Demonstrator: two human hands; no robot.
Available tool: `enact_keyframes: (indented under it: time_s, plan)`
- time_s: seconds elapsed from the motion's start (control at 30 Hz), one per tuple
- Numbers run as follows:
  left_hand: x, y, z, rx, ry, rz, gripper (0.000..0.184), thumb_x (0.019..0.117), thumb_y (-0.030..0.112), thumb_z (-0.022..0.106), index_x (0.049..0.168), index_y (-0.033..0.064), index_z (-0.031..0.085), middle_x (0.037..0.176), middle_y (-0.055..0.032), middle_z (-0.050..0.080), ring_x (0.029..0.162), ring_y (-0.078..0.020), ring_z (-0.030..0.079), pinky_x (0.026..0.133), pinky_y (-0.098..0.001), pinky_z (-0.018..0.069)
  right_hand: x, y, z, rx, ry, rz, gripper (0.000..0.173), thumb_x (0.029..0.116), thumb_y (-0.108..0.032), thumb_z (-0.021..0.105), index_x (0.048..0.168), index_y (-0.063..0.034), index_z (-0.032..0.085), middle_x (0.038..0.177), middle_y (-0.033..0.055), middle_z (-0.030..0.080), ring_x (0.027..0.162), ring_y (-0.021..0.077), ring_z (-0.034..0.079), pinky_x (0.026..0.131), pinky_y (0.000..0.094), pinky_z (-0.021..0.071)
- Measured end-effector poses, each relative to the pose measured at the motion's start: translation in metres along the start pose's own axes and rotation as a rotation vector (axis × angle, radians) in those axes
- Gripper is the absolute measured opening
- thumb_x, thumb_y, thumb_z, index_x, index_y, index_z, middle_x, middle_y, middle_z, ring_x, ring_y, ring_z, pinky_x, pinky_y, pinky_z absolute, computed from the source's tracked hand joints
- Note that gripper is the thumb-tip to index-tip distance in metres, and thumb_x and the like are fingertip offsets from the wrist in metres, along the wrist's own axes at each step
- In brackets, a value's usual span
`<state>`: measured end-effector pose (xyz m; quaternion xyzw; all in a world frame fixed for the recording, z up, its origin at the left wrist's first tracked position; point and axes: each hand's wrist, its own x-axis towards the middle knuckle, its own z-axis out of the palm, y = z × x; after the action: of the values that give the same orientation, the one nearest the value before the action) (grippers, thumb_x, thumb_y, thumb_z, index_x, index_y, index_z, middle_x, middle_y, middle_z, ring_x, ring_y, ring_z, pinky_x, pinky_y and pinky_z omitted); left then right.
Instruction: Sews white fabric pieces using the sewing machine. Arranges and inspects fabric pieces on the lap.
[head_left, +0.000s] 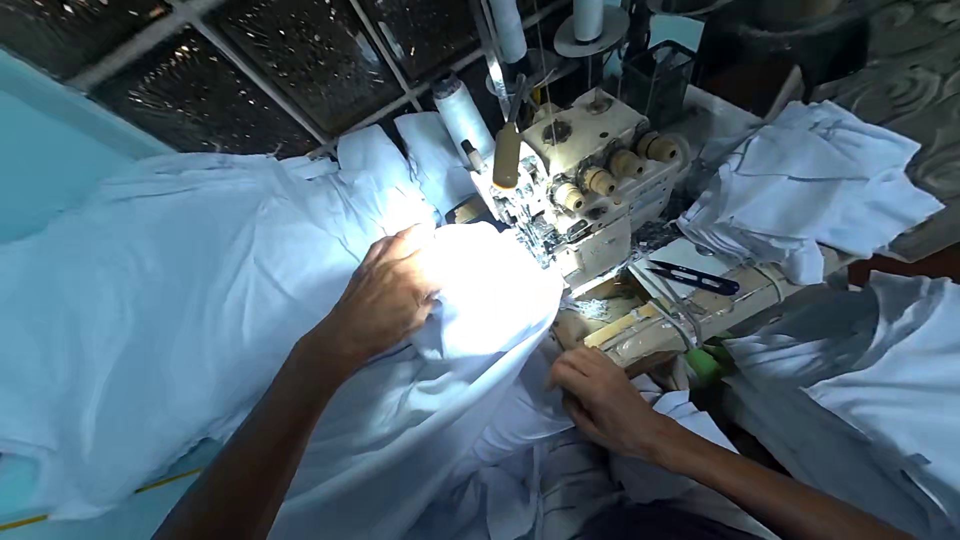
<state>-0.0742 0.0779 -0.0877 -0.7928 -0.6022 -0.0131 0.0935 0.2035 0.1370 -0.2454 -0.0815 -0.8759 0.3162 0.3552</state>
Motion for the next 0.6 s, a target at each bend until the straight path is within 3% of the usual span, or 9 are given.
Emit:
enact_keyframes:
  time_s: [0.1, 0.2, 0.27, 0.33, 0.37, 0.43, 0.47, 0.53, 0.6]
  plan:
    - [-0.006, 0.03, -0.038, -0.29, -0.09, 0.109, 0.024, 0.0854, 0.025, 0.056, 0.068, 0.0108, 0.065, 0.074, 0.0001, 0.064, 0.085, -0.0191, 0.064, 0.086, -0.0431, 0.0497, 0.025, -0.013, 0.007, 0.157, -0.237, 0.019, 0.02, 0.0922, -0.008, 0.062, 0.106, 0.0028, 0.072, 0.102, 0.0213, 0.072, 0.099, 0.0387, 0.07, 0.086, 0.051, 0.0554]
    - [-0.017, 0.065, -0.073, -0.694, -0.16, 0.282, 0.036, 0.1044, 0.039, 0.048, 0.089, 0.0123, 0.066, 0.082, 0.0081, 0.063, 0.095, 0.0031, 0.062, 0.115, -0.0307, 0.0407, 0.059, -0.039, 0.017, 0.239, -0.269, -0.009, 0.04, 0.0919, -0.017, 0.068, 0.121, 0.0105, 0.065, 0.119, 0.0292, 0.067, 0.115, 0.0434, 0.065, 0.097, 0.0548, 0.051]
    - [-0.02, 0.075, -0.084, -0.681, -0.128, 0.286, 0.03, 0.1024, 0.039, 0.053, 0.09, 0.0146, 0.065, 0.083, 0.0097, 0.063, 0.098, 0.004, 0.061, 0.109, -0.0253, 0.0446, 0.069, -0.056, 0.023, 0.27, -0.367, -0.075, 0.045, 0.09, -0.018, 0.071, 0.127, 0.0076, 0.065, 0.128, 0.0297, 0.065, 0.123, 0.0454, 0.061, 0.101, 0.0588, 0.0473]
    - [-0.022, 0.072, -0.089, -0.436, -0.051, 0.17, 0.03, 0.0966, 0.044, 0.059, 0.083, 0.0177, 0.065, 0.079, 0.011, 0.062, 0.092, 0.0013, 0.063, 0.094, -0.0225, 0.0521, 0.071, -0.069, 0.018, 0.283, -0.747, -0.116, 0.06, 0.0919, -0.015, 0.073, 0.147, -0.0021, 0.053, 0.146, 0.027, 0.054, 0.133, 0.0471, 0.052, 0.108, 0.0636, 0.0399]
    - [-0.023, 0.066, -0.091, -0.271, -0.045, 0.102, 0.034, 0.0944, 0.046, 0.059, 0.081, 0.0154, 0.066, 0.077, 0.0072, 0.062, 0.085, -0.0049, 0.064, 0.089, -0.0294, 0.054, 0.067, -0.073, 0.016, 0.285, -0.92, -0.155, 0.059, 0.092, -0.015, 0.075, 0.147, -0.0045, 0.055, 0.139, 0.0264, 0.059, 0.126, 0.0473, 0.057, 0.103, 0.0647, 0.043]
    - [-0.026, 0.054, -0.091, -0.033, -0.084, -0.035, 0.041, 0.0899, 0.046, 0.061, 0.087, 0.0055, 0.07, 0.079, -0.0051, 0.065, 0.079, -0.0228, 0.066, 0.076, -0.0463, 0.0536, 0.059, -0.073, 0.005, 0.411, -1.094, -0.226, 0.037, 0.0922, -0.012, 0.075, 0.128, -0.0022, 0.069, 0.106, 0.0233, 0.072, 0.096, 0.0424, 0.069, 0.086, 0.0625, 0.0508]
    - [-0.029, 0.048, -0.089, 0.03, -0.108, -0.101, 0.043, 0.0881, 0.045, 0.064, 0.092, 0.0031, 0.071, 0.082, -0.0082, 0.064, 0.078, -0.0271, 0.065, 0.07, -0.0487, 0.0523, 0.057, -0.071, -0.005, 0.483, -1.04, -0.256, 0.027, 0.0926, -0.009, 0.073, 0.119, -0.0021, 0.074, 0.097, 0.0188, 0.075, 0.088, 0.0363, 0.072, 0.082, 0.0578, 0.0533]
    - [-0.036, 0.037, -0.085, 0.05, -0.127, -0.179, 0.044, 0.0857, 0.044, 0.069, 0.098, 0.0023, 0.071, 0.085, -0.0086, 0.063, 0.072, -0.0257, 0.064, 0.06, -0.046, 0.051, 0.06, -0.063, -0.026, 0.557, -0.648, -0.271, 0.016, 0.0906, -0.004, 0.069, 0.104, -0.0009, 0.077, 0.088, 0.0127, 0.075, 0.081, 0.0259, 0.073, 0.078, 0.0471, 0.0574]
    - [-0.041, 0.034, -0.084, -0.001, -0.128, -0.205, 0.043, 0.0847, 0.042, 0.072, 0.101, 0.0023, 0.071, 0.087, -0.0075, 0.063, 0.072, -0.0217, 0.063, 0.061, -0.0415, 0.0506, 0.076, -0.054, -0.043, 0.465, -0.296, -0.166, 0.018, 0.095, -0.006, 0.064, 0.108, -0.0009, 0.075, 0.098, 0.0114, 0.075, 0.091, 0.0209, 0.072, 0.083, 0.0404, 0.058]
